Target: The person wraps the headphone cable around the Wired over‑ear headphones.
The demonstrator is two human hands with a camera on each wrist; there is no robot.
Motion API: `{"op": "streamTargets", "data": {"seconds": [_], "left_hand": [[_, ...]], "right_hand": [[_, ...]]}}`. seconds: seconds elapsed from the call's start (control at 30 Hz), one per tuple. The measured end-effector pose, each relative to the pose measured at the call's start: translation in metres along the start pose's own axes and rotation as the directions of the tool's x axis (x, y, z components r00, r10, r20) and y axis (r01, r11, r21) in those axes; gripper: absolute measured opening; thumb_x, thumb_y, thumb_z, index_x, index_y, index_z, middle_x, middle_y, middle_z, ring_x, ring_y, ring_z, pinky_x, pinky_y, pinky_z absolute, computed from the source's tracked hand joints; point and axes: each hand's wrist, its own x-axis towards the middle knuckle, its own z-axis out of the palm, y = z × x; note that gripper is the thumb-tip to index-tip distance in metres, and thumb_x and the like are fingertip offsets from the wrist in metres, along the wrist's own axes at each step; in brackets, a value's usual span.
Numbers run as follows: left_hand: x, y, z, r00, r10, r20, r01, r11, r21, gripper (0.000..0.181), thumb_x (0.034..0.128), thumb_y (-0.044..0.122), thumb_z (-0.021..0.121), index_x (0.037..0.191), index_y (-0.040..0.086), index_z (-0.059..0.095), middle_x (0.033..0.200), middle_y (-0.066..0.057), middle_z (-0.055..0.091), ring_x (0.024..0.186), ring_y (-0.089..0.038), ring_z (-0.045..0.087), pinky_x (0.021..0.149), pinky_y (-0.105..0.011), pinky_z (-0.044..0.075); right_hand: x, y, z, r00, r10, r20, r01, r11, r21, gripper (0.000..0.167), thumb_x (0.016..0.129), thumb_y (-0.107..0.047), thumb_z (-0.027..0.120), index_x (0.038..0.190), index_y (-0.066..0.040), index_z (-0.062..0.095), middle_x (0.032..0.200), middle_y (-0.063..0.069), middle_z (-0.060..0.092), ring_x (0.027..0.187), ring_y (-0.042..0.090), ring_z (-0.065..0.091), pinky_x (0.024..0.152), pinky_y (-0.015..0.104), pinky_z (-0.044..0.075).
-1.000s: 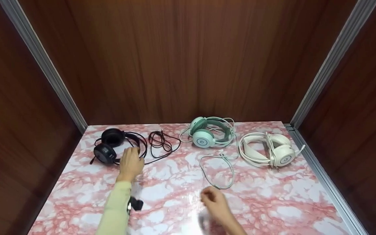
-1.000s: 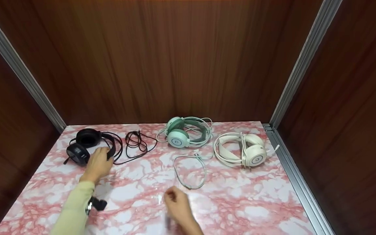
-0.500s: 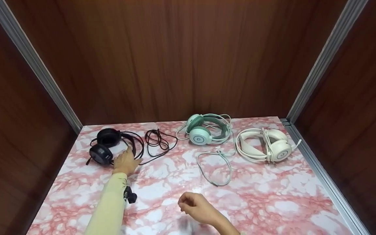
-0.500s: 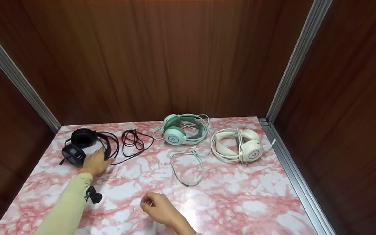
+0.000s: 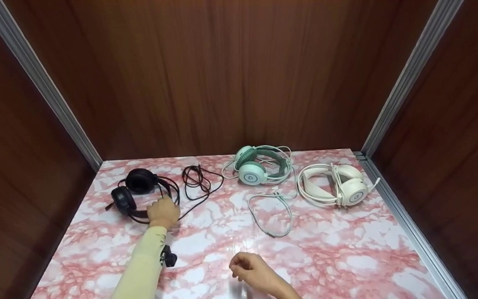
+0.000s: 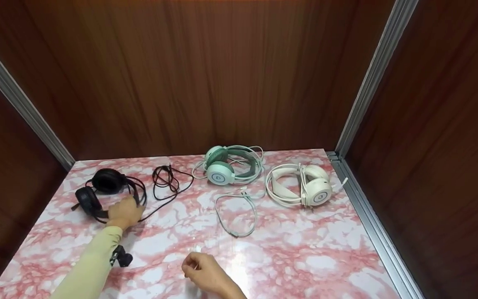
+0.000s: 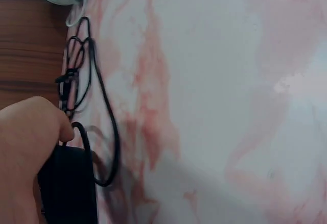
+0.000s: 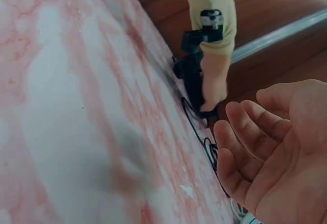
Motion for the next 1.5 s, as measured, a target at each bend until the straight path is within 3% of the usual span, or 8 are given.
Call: {"op": "streamTargets", "data": {"seconds": [0.27,0.5,0.63,0.73,0.83,1.13,1.33,1.5], "left_hand": [[-0.019,-0.017,-0.035,0.96,0.008,-0.281,-0.027,0.998,-0.063,0.052,0.0822,0.043,0.062,0.097,-0.006,0.056,0.083,-0.03,0.063,0.075,-0.05,0.061,0.064,-0.06,0.043],[-0.039,-0.025,-0.043,0.982,0.061,-0.177,-0.056,0.998,0.032,0.102,0.0521,0.075,0.077,0.11,-0.006,0.053,0.084,-0.028,0.062,0.076,-0.049,0.06,0.061,-0.061,0.044],[-0.045,-0.014,-0.047,0.977,0.121,-0.173,-0.102,0.989,0.111,0.069,0.0607,0.045,0.081,0.099,-0.007,0.058,0.085,-0.028,0.062,0.078,-0.05,0.059,0.065,-0.063,0.043],[-0.046,-0.006,-0.049,0.948,0.169,-0.271,-0.128,0.978,0.164,0.038,0.0653,0.019,0.07,0.089,-0.009,0.06,0.083,-0.029,0.06,0.077,-0.05,0.058,0.065,-0.061,0.042],[-0.045,-0.004,-0.049,0.925,0.171,-0.34,-0.128,0.981,0.146,0.035,0.0672,0.014,0.067,0.091,-0.01,0.058,0.087,-0.03,0.057,0.077,-0.051,0.057,0.068,-0.06,0.041],[-0.049,-0.016,-0.042,0.933,0.189,-0.307,-0.155,0.979,0.132,0.036,0.0624,0.012,0.072,0.09,-0.006,0.056,0.082,-0.029,0.058,0.077,-0.051,0.055,0.069,-0.059,0.04],[-0.055,-0.016,-0.042,0.875,0.25,-0.414,-0.203,0.967,0.154,0.024,0.0618,-0.001,0.066,0.083,-0.003,0.054,0.073,-0.025,0.059,0.065,-0.047,0.058,0.061,-0.057,0.044],[-0.071,-0.006,-0.065,0.789,0.21,-0.577,-0.251,0.968,0.01,0.033,0.0582,0.0,0.071,0.084,-0.002,0.051,0.072,-0.021,0.055,0.058,-0.046,0.055,0.05,-0.057,0.043]], "right_hand": [[-0.012,0.003,-0.006,0.999,0.023,-0.035,-0.021,0.999,0.04,0.015,0.099,-0.014,0.056,0.101,0.0,0.061,0.086,0.005,0.062,0.075,0.019,0.06,0.069,0.027,0.053],[-0.02,0.01,-0.01,0.994,0.093,-0.049,-0.088,0.992,0.088,0.018,0.099,-0.015,0.054,0.102,0.002,0.06,0.084,0.005,0.062,0.069,0.013,0.055,0.062,0.025,0.051],[-0.023,0.012,-0.013,0.992,0.112,-0.052,-0.107,0.989,0.099,0.02,0.099,-0.017,0.055,0.104,0.002,0.059,0.086,0.005,0.062,0.07,0.013,0.055,0.065,0.025,0.051],[-0.024,0.014,-0.015,0.992,0.102,-0.068,-0.096,0.991,0.096,0.02,0.1,-0.016,0.054,0.104,0.002,0.059,0.086,0.004,0.062,0.069,0.013,0.054,0.065,0.025,0.051],[-0.025,0.015,-0.017,0.992,0.103,-0.079,-0.094,0.99,0.11,0.019,0.1,-0.015,0.053,0.104,0.003,0.058,0.086,0.004,0.062,0.067,0.013,0.053,0.061,0.024,0.05],[-0.025,0.016,-0.019,0.988,0.124,-0.09,-0.114,0.988,0.103,0.02,0.1,-0.017,0.054,0.102,0.002,0.059,0.085,0.006,0.063,0.06,0.011,0.05,0.052,0.02,0.046],[-0.026,0.011,-0.026,0.995,0.046,-0.084,-0.045,0.999,0.017,0.016,0.1,-0.018,0.054,0.101,-0.004,0.061,0.086,0.005,0.062,0.062,0.008,0.052,0.056,0.018,0.048],[-0.032,0.007,-0.035,0.994,-0.01,-0.104,0.008,1.0,-0.022,0.012,0.099,-0.017,0.055,0.098,-0.006,0.061,0.084,0.006,0.062,0.067,0.01,0.056,0.061,0.022,0.05]]}}
